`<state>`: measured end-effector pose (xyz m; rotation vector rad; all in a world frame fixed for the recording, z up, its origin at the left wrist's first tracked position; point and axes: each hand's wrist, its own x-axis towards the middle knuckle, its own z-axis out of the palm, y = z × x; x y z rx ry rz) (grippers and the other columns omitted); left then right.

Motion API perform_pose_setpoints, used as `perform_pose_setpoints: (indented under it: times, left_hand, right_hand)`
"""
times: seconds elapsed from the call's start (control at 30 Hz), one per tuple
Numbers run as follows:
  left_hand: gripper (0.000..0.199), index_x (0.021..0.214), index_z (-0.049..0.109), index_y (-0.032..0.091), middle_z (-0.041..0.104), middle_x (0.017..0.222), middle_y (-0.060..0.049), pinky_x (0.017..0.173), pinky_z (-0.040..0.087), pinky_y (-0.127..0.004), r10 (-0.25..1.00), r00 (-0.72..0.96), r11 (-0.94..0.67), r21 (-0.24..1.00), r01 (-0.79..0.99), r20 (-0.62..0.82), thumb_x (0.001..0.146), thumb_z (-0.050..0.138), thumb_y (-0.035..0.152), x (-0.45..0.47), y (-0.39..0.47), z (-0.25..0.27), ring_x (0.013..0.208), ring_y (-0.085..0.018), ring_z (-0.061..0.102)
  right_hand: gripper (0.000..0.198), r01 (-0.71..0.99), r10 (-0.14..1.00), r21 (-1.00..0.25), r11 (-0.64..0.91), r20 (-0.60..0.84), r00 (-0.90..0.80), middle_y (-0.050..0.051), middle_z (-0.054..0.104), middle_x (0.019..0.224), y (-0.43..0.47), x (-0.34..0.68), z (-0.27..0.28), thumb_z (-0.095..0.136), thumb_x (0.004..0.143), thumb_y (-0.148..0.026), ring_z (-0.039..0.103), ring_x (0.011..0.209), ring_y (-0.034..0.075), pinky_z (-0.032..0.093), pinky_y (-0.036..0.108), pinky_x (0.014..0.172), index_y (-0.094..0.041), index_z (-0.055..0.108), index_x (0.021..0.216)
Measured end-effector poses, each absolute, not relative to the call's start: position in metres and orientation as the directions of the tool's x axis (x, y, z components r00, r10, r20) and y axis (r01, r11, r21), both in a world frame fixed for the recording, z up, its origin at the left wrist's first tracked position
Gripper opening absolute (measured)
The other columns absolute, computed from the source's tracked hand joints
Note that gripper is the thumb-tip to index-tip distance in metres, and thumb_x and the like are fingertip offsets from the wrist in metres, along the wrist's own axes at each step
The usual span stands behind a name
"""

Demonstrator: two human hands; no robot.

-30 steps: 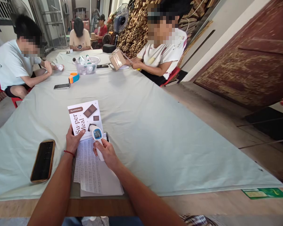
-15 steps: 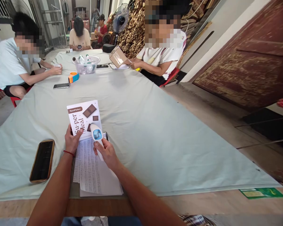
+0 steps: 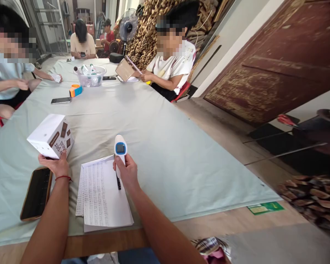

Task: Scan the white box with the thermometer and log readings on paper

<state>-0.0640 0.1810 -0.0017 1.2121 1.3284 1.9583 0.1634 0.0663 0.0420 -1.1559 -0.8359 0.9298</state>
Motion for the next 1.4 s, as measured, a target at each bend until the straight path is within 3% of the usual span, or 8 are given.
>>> perform_pose_setpoints:
  times: [0.1, 0.23, 0.4, 0.57, 0.83, 1.07, 1.27, 1.4]
  left_hand:
    - [0.1, 0.137, 0.027, 0.018, 0.028, 0.144, -0.02, 0.121, 0.016, -0.058, 0.569, -0.632, -0.397, 0.848, 0.35, 0.527, 0.059, 0.087, 0.037, -0.061, 0.175, 0.003, 0.141, -0.041, 0.024]
    - [0.105, 0.142, 0.024, 0.013, 0.014, 0.153, -0.023, 0.12, -0.001, -0.062, 0.464, -0.452, -0.402, 0.635, 0.66, 0.762, 0.061, 0.084, 0.044, -0.048, 0.159, 0.016, 0.145, -0.045, 0.006]
    - [0.056, 0.122, 0.052, 0.016, 0.037, 0.139, -0.019, 0.116, 0.022, -0.057, 0.454, -0.116, -0.586, 0.394, 0.708, 0.884, 0.076, 0.074, 0.038, -0.023, 0.142, 0.021, 0.137, -0.038, 0.031]
    - [0.015, 0.1, 0.065, 0.022, 0.064, 0.11, -0.009, 0.104, 0.039, -0.045, 0.614, 0.341, -0.7, 0.291, 0.652, 0.712, 0.093, 0.054, 0.03, -0.013, 0.14, 0.013, 0.11, -0.024, 0.056]
    - [0.013, 0.098, 0.068, 0.023, 0.073, 0.099, -0.003, 0.098, 0.039, -0.043, 0.779, 0.461, -0.608, 0.332, 0.721, 0.425, 0.086, 0.062, 0.026, -0.018, 0.145, 0.002, 0.1, -0.024, 0.061]
    - [0.016, 0.099, 0.069, 0.022, 0.073, 0.094, -0.003, 0.097, 0.038, -0.043, 0.818, 0.441, -0.563, 0.35, 0.749, 0.37, 0.085, 0.063, 0.021, -0.014, 0.141, 0.005, 0.098, -0.024, 0.062]
    - [0.013, 0.096, 0.07, 0.023, 0.073, 0.097, -0.004, 0.096, 0.037, -0.044, 0.833, 0.414, -0.536, 0.347, 0.77, 0.368, 0.087, 0.06, 0.022, -0.013, 0.139, 0.004, 0.101, -0.025, 0.06]
    - [0.012, 0.093, 0.07, 0.023, 0.073, 0.095, -0.003, 0.096, 0.036, -0.043, 0.839, 0.394, -0.523, 0.357, 0.774, 0.374, 0.088, 0.06, 0.022, -0.014, 0.139, 0.004, 0.101, -0.024, 0.06]
  right_hand:
    - [0.032, -0.162, 0.913, -0.977, 0.141, 0.065, 0.403, -0.005, 0.052, 0.057, 0.067, 0.164, 0.042, 0.064, 0.076, -0.052, 0.049, 0.055, 0.013, 0.041, 0.027, 0.056, -0.023, 0.054, 0.082]
    - [0.032, -0.15, 0.911, -0.979, 0.14, 0.068, 0.407, -0.005, 0.052, 0.058, 0.067, 0.165, 0.04, 0.064, 0.077, -0.052, 0.049, 0.056, 0.013, 0.041, 0.027, 0.057, -0.022, 0.056, 0.084]
    - [0.036, -0.1, 0.911, -0.989, 0.111, 0.061, 0.408, -0.004, 0.054, 0.061, 0.072, 0.17, 0.034, 0.061, 0.079, -0.053, 0.05, 0.057, 0.014, 0.043, 0.028, 0.058, -0.021, 0.058, 0.094]
    - [0.045, 0.333, 0.839, -0.939, -0.085, 0.112, 0.532, 0.007, 0.067, 0.103, 0.081, 0.193, 0.027, 0.061, 0.08, -0.049, 0.062, 0.095, 0.023, 0.046, 0.034, 0.082, -0.02, 0.059, 0.113]
    - [0.047, 0.767, 0.816, -0.386, -0.513, 0.06, 0.575, 0.019, 0.061, 0.116, 0.083, 0.228, 0.019, 0.058, 0.089, -0.04, 0.06, 0.106, 0.029, 0.04, 0.036, 0.085, -0.011, 0.056, 0.127]
    - [0.035, 0.857, 0.828, -0.406, -0.319, 0.322, 0.46, 0.014, 0.066, 0.108, 0.08, 0.22, 0.011, 0.062, 0.086, -0.035, 0.058, 0.102, 0.028, 0.04, 0.036, 0.083, -0.016, 0.063, 0.116]
    - [0.032, 0.869, 0.954, -0.466, -0.165, 0.149, 0.261, 0.007, 0.07, 0.086, 0.075, 0.193, 0.0, 0.059, 0.083, -0.025, 0.063, 0.078, 0.023, 0.042, 0.032, 0.067, -0.02, 0.065, 0.114]
    - [0.036, 0.796, 0.946, -0.603, -0.062, 0.22, 0.24, 0.007, 0.071, 0.086, 0.075, 0.192, 0.001, 0.052, 0.079, -0.019, 0.063, 0.077, 0.023, 0.045, 0.033, 0.07, -0.02, 0.069, 0.111]
